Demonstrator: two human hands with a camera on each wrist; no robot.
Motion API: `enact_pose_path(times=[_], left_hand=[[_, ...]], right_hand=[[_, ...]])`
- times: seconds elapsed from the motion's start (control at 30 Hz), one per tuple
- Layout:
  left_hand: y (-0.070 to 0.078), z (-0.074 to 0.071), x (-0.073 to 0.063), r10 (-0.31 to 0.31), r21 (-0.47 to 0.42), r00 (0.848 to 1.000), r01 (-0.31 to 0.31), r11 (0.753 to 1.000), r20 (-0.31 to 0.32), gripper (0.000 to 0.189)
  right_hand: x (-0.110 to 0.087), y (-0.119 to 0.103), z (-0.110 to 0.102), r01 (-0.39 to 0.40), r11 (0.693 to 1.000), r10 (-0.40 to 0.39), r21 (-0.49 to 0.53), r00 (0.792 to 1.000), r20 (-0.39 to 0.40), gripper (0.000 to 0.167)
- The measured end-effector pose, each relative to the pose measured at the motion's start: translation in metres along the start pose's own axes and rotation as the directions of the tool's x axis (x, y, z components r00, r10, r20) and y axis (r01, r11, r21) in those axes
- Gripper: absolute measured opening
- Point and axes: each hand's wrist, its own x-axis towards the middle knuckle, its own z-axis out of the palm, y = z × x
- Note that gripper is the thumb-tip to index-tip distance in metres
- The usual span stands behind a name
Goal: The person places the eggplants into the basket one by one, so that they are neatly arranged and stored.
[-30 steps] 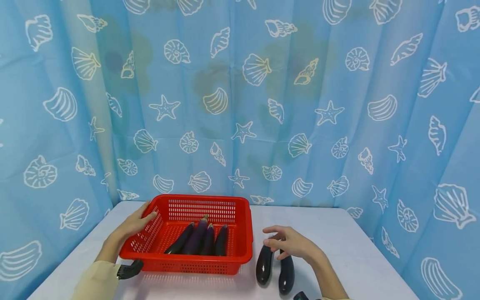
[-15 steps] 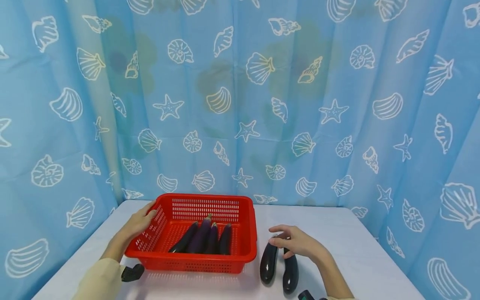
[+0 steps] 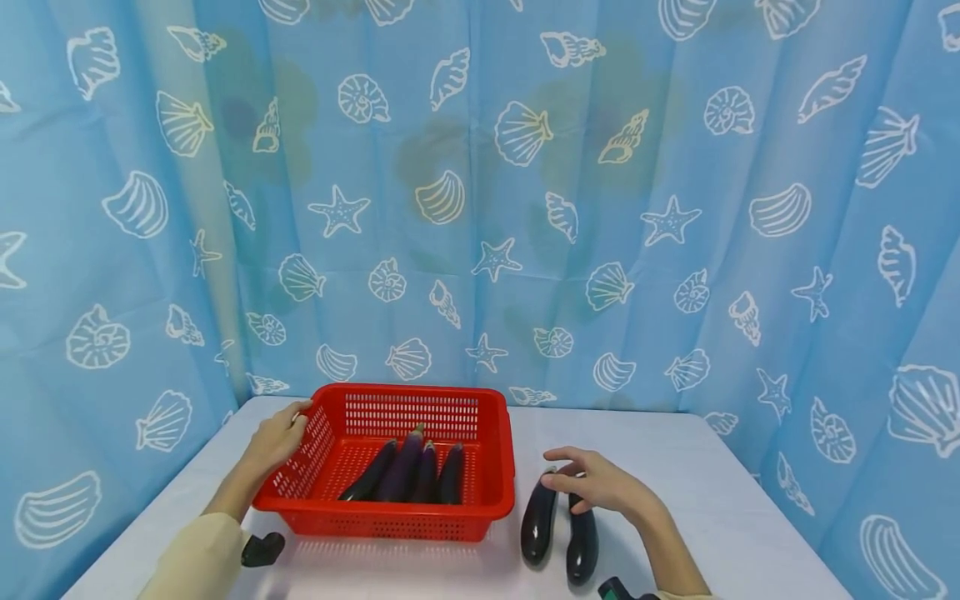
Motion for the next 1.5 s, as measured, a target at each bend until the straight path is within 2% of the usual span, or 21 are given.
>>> enact_pose_path(times=[0.13,0.27,0.5,0.6,0.7,0.83,0.93,1.07,1.2,1.5], left_hand=[[0.001,0.002,0.002,-0.004,0.021,1.000,0.004,1.000,-0.016,0.047],[0.001,0.003,0.002,-0.019,-0.004,1.000,0.019,1.000,-0.020,0.047],[0.001,0.002,0.001,-0.041,-0.022,0.999,0.041,0.999,0.001,0.048],[0.001,-0.002,0.002,-0.029,-0.021,0.999,0.030,0.999,0.027,0.048],[-0.001,-0.007,0.002,0.000,-0.041,0.996,0.003,0.999,0.088,0.049],[-0.005,-0.016,0.000,-0.015,-0.116,0.979,0.039,0.992,0.203,0.054],[-0.004,-0.024,0.000,-0.053,-0.167,0.955,0.106,0.980,0.293,0.057],[0.000,-0.033,0.001,-0.082,-0.191,0.925,0.163,0.968,0.371,0.059],[0.008,-0.041,0.002,-0.116,-0.167,0.907,0.199,0.966,0.406,0.061],[0.028,-0.048,0.004,-0.203,-0.023,0.887,0.233,0.972,0.414,0.065]], right_hand=[[-0.001,0.002,-0.003,-0.026,0.999,0.025,-0.019,0.999,-0.036,0.059],[-0.002,0.005,-0.006,-0.057,0.998,0.055,-0.034,0.996,-0.076,0.060],[0.000,0.007,-0.007,-0.078,0.996,0.076,-0.031,0.994,-0.074,0.061],[-0.001,0.008,-0.008,-0.094,0.995,0.091,-0.040,0.993,-0.077,0.061],[-0.001,0.008,-0.009,-0.114,0.992,0.109,-0.053,0.991,-0.082,0.061],[0.000,0.010,-0.009,-0.131,0.990,0.127,-0.058,0.989,-0.074,0.061],[0.001,0.012,-0.009,-0.145,0.987,0.141,-0.066,0.988,-0.067,0.062],[0.002,0.015,-0.009,-0.168,0.982,0.162,-0.083,0.984,-0.067,0.064],[0.004,0.017,-0.009,-0.187,0.979,0.183,-0.084,0.981,-0.059,0.065],[0.001,0.021,-0.007,-0.248,0.962,0.245,-0.117,0.969,-0.043,0.068]])
